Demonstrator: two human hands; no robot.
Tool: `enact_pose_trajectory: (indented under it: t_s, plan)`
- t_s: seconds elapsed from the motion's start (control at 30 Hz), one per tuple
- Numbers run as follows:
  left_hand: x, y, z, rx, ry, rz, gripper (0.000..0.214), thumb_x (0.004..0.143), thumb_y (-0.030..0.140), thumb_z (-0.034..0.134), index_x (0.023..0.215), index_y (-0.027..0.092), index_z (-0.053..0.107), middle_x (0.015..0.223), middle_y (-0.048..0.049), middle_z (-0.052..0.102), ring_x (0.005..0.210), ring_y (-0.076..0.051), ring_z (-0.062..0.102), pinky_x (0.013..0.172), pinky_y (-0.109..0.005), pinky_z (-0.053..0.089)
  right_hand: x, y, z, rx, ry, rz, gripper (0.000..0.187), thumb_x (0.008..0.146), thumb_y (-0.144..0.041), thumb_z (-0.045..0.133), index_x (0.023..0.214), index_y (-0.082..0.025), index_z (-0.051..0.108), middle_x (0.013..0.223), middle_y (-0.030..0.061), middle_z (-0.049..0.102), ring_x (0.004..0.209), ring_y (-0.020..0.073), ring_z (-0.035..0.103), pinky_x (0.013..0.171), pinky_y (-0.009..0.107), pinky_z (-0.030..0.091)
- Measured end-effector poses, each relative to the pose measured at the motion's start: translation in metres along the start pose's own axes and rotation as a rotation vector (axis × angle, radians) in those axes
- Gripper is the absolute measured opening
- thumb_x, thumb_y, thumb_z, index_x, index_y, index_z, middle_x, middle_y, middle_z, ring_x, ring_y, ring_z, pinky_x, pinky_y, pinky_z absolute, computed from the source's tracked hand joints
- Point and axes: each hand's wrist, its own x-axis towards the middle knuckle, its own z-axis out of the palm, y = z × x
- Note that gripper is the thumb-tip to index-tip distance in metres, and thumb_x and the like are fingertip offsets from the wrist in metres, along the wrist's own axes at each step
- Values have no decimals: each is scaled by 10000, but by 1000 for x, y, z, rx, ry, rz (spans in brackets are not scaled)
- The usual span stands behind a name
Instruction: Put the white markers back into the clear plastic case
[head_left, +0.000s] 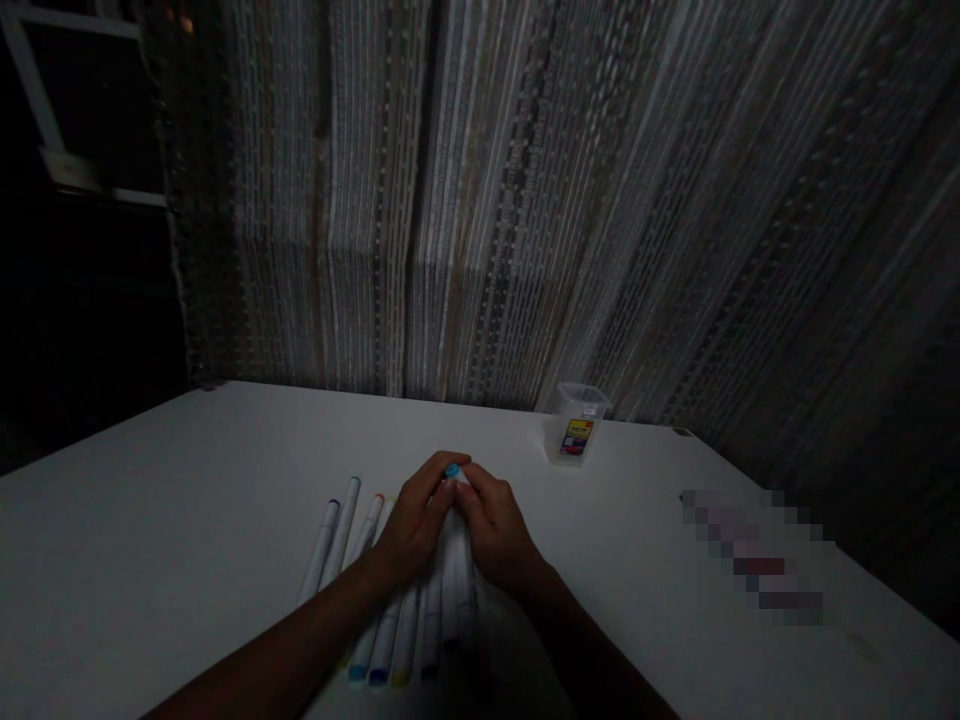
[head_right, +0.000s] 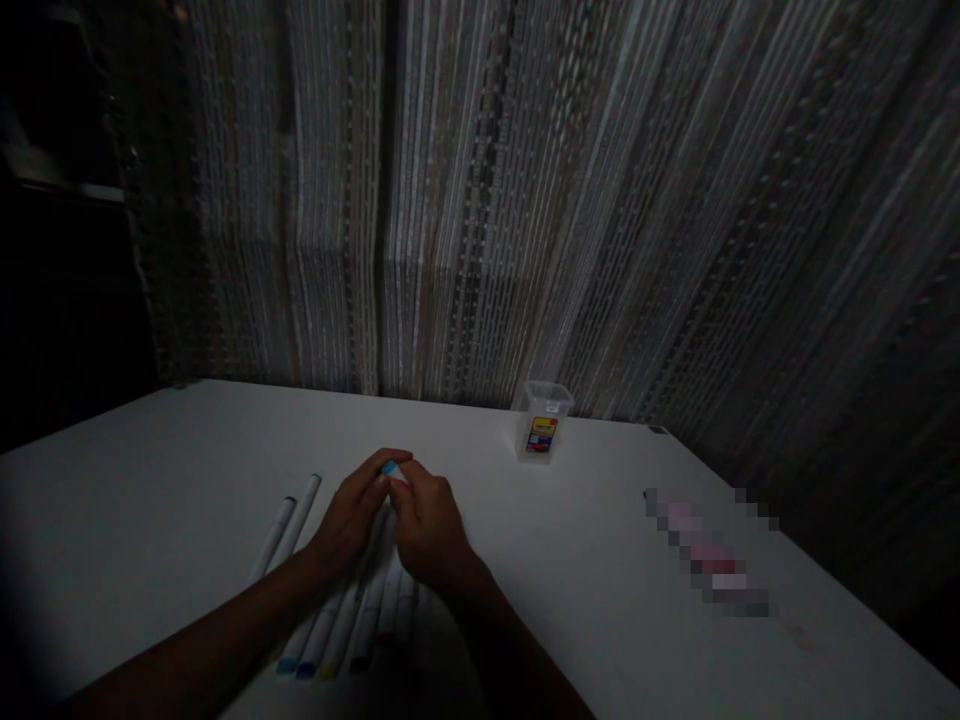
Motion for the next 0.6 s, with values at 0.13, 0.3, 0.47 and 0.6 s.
enact_pose_trajectory:
  t_s: [0.13,0.3,0.47,0.6]
  plan:
    - [1,0,-2,11,28,-55,459,886,463,312,1026,129,594,1019,-98,617,1007,-213,537,905,-325,415,-1,1,6,32,5,8,245,868,-324,361,864,-164,548,633,-17,493,618,122,463,589,234,360]
    - [3,1,-3,-4,27,-81,459,888,456,316,1008,127,613,1013,-92,631,981,-201,559,892,-308,426,0,1,10,285,14,95,261,836,-418,439,735,-181,480,579,-50,390,514,81,363,485,204,319]
    - [1,1,-2,1,-16,-77,438,875,464,355,1014,142,618,883,-70,646,805,-178,593,776,-290,464,-1,-3,11,712,-73,348,410,774,-572,465,655,-180,436,524,-56,407,355,43,294,330,185,201]
    - [-1,-3,-2,-54,32,-100,464,874,485,337,1045,136,591,931,-83,644,884,-196,583,814,-303,448,1,-12,3,998,-151,438,440,757,-596,458,615,-181,417,461,-75,390,284,25,231,292,163,161]
